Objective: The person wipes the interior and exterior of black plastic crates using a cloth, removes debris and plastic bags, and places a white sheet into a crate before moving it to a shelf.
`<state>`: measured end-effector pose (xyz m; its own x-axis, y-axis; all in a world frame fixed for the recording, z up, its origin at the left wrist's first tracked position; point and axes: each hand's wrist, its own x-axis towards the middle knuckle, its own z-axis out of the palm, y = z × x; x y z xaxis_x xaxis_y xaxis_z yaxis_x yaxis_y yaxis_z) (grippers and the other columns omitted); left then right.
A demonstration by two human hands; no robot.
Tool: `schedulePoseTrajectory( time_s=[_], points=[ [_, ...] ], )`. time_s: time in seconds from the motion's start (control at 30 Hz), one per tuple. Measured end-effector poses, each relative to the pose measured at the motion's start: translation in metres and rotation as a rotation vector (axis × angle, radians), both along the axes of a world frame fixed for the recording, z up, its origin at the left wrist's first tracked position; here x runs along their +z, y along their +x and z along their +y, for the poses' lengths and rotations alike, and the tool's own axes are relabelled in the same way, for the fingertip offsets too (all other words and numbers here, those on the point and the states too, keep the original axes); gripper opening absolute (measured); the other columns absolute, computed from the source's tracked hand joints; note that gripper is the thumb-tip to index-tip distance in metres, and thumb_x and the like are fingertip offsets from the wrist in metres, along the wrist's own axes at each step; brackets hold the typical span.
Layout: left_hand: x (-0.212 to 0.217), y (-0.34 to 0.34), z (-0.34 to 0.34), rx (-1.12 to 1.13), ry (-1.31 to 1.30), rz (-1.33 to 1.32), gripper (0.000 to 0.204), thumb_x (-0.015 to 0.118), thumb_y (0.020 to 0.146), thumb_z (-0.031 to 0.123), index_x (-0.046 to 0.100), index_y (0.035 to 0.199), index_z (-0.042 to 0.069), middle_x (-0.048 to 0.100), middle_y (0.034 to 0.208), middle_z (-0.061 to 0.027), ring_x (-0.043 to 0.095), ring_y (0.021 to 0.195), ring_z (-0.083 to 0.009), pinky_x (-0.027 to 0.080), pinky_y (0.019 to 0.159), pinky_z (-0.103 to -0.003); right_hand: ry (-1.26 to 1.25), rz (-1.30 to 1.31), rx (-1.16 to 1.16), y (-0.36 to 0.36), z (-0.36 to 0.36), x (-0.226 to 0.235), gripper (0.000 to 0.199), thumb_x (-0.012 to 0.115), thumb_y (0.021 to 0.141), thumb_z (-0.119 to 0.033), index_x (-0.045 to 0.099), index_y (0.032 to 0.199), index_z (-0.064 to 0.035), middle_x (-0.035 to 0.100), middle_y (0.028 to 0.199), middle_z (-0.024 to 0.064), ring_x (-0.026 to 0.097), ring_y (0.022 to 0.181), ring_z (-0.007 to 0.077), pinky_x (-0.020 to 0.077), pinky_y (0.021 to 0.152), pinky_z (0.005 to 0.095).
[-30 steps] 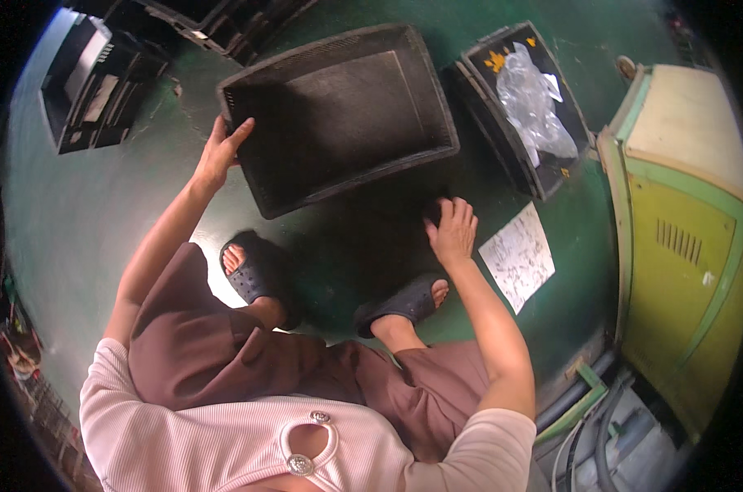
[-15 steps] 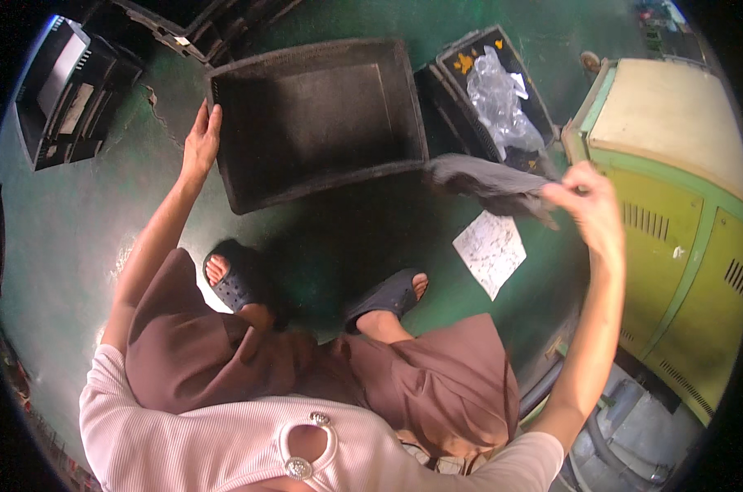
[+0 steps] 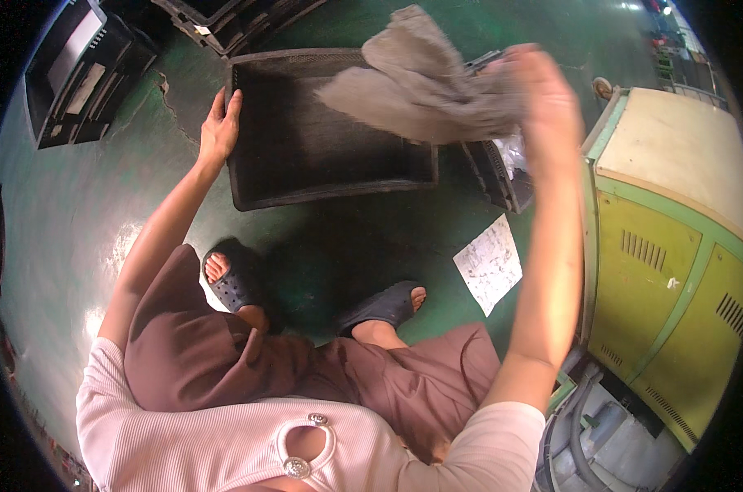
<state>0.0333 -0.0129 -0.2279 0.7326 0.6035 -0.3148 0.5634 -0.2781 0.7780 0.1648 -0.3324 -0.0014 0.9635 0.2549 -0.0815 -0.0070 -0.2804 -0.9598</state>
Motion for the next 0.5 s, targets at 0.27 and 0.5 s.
schedulePoseTrajectory(
  time_s=[0.27,0.5],
  points=[
    [0.014,-0.003,-0.023,0.061,-0.096,-0.072,0.059,0.044,0.091,0.05,0.041,0.136,0.012,0.057,0.118,-0.0218,0.053,0.114,-0.0347,0.04,0.096,-0.039,-0.89,-0.115,0.113,-0.036,0.111,-0.251,0.047,0.057,0.084,-0.03,0.047,0.123,-0.0068,0.046,0.121,0.0232,0.045,0.116,0.0394,0.0404,0.094,0.0488],
    [0.005,-0.007,-0.018,0.072,-0.19,-0.135,0.055,0.046,0.093,0.042,0.041,0.136,0.009,0.053,0.128,-0.0172,0.047,0.122,-0.0282,0.035,0.1,-0.034,-0.767,-0.631,0.657,-0.038,0.142,-0.285,0.011,0.048,0.085,-0.02,0.054,0.089,-0.012,0.053,0.098,0.0109,0.055,0.093,0.0295,0.0546,0.064,0.0387]
  ],
)
